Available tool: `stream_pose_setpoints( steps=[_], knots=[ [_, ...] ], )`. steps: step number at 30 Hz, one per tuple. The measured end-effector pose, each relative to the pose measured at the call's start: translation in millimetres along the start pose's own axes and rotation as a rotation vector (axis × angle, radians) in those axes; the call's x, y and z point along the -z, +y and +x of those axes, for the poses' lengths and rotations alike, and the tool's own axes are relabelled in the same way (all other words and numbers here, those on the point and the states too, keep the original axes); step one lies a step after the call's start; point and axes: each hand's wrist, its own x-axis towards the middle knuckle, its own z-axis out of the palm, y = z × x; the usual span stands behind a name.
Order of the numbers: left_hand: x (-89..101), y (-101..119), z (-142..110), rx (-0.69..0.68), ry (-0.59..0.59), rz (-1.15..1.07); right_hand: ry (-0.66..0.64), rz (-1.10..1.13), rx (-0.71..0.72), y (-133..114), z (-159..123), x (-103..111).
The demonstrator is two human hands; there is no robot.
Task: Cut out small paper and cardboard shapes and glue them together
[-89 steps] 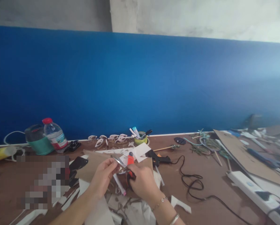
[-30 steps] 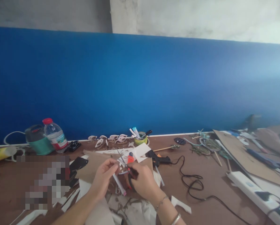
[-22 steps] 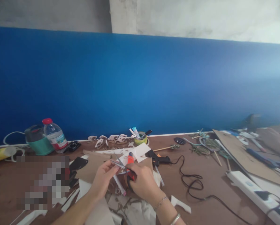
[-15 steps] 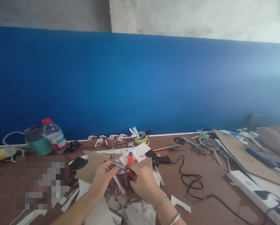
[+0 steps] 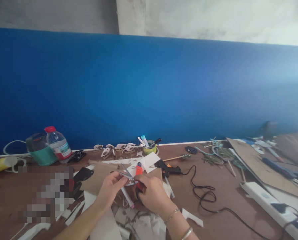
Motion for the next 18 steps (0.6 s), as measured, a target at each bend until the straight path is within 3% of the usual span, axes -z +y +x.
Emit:
stream_pose_setpoints(
  steps=[18],
  knots=[
    [12.2, -15.3, 11.2, -0.044, -0.04, 0.077, 0.003, 0.015, 0.061, -2.9, 1.1, 4.7]
  ],
)
